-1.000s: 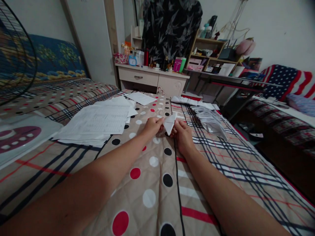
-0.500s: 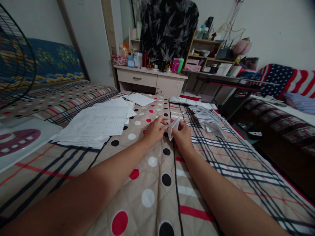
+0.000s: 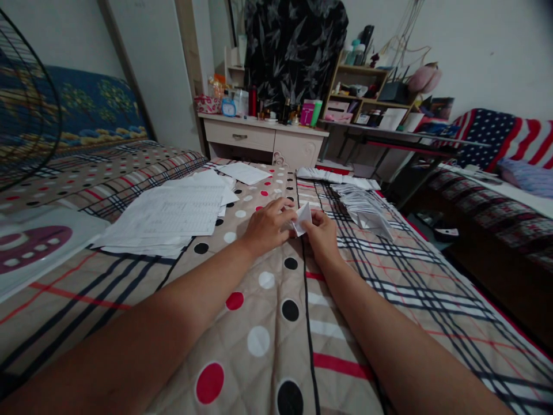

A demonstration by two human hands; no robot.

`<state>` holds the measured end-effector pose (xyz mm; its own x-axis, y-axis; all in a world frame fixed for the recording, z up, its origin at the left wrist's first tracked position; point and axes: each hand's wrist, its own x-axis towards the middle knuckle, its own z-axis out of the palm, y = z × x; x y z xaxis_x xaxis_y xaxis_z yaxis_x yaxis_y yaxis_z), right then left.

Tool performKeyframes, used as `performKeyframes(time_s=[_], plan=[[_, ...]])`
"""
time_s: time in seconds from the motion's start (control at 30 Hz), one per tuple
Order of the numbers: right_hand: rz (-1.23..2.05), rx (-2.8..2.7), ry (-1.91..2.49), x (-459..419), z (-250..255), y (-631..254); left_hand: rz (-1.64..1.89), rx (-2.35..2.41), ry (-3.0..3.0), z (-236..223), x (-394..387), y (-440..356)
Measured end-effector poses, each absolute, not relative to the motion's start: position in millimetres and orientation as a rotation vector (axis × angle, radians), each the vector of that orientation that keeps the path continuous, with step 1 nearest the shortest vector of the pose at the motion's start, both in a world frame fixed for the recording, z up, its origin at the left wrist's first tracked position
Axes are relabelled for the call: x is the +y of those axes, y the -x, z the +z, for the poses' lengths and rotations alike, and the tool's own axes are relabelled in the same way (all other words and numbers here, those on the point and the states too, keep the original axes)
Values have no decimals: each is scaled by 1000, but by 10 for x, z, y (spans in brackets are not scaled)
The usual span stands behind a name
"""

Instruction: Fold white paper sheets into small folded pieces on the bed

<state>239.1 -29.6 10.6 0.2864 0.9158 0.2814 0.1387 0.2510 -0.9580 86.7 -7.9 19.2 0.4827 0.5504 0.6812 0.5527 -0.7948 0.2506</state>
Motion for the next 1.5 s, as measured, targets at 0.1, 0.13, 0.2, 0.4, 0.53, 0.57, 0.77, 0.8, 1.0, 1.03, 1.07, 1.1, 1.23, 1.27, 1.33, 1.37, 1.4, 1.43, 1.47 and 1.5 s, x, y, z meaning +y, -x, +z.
performKeyframes(time_s=[0.1, 0.13, 0.2, 0.4, 0.53, 0.57, 0.77, 0.8, 1.0, 1.03, 1.07, 1.1, 1.23, 1.27, 1.33, 1.37, 1.4, 1.43, 1.47, 1.5], plan=[[818, -1246, 1172, -346, 146, -2387, -1479, -956, 2821, 172, -16, -837], [835, -1272, 1162, -358, 155, -2389, -1579, -928, 2876, 163, 4, -836], [857, -1298, 1149, -371, 163, -2395, -1770, -926, 2980, 146, 34, -845], [864, -1276, 1139, -372, 151, -2400, -2186, -1412, 3007, 152, 46, -875], [801, -1352, 1111, -395, 168, -2383, -2269, -1542, 2938, 176, 38, -861], [807, -1359, 1100, -399, 170, -2381, -2287, -1552, 2934, 180, 36, -860], [839, -1360, 1098, -382, 127, -2396, -2551, -1513, 2782, 191, 35, -893], [842, -1354, 1102, -378, 118, -2397, -2585, -1509, 2768, 188, 38, -897], [760, -1333, 1057, -381, 132, -2373, -2594, -1493, 2781, 186, 36, -885], [734, -1317, 1033, -382, 140, -2369, -2555, -1480, 2805, 190, 28, -883], [708, -1305, 1014, -381, 146, -2366, -2507, -1466, 2835, 195, 19, -883], [680, -1298, 1003, -380, 150, -2366, -2452, -1455, 2869, 199, 10, -886], [603, -1341, 1000, -372, 142, -2377, -2283, -1407, 2924, 201, -22, -912], [595, -1351, 994, -371, 138, -2380, -2258, -1393, 2924, 197, -26, -918], [591, -1359, 984, -371, 135, -2383, -2219, -1369, 2941, 188, -30, -924], [594, -1355, 981, -373, 136, -2383, -2208, -1366, 2954, 183, -30, -924], [598, -1350, 981, -375, 139, -2382, -2202, -1363, 2965, 180, -31, -922], [600, -1345, 982, -378, 143, -2382, -2195, -1360, 2972, 178, -31, -920], [599, -1339, 983, -380, 148, -2383, -2186, -1349, 2980, 178, -33, -920], [597, -1330, 988, -382, 153, -2384, -2173, -1336, 2991, 179, -36, -921]])
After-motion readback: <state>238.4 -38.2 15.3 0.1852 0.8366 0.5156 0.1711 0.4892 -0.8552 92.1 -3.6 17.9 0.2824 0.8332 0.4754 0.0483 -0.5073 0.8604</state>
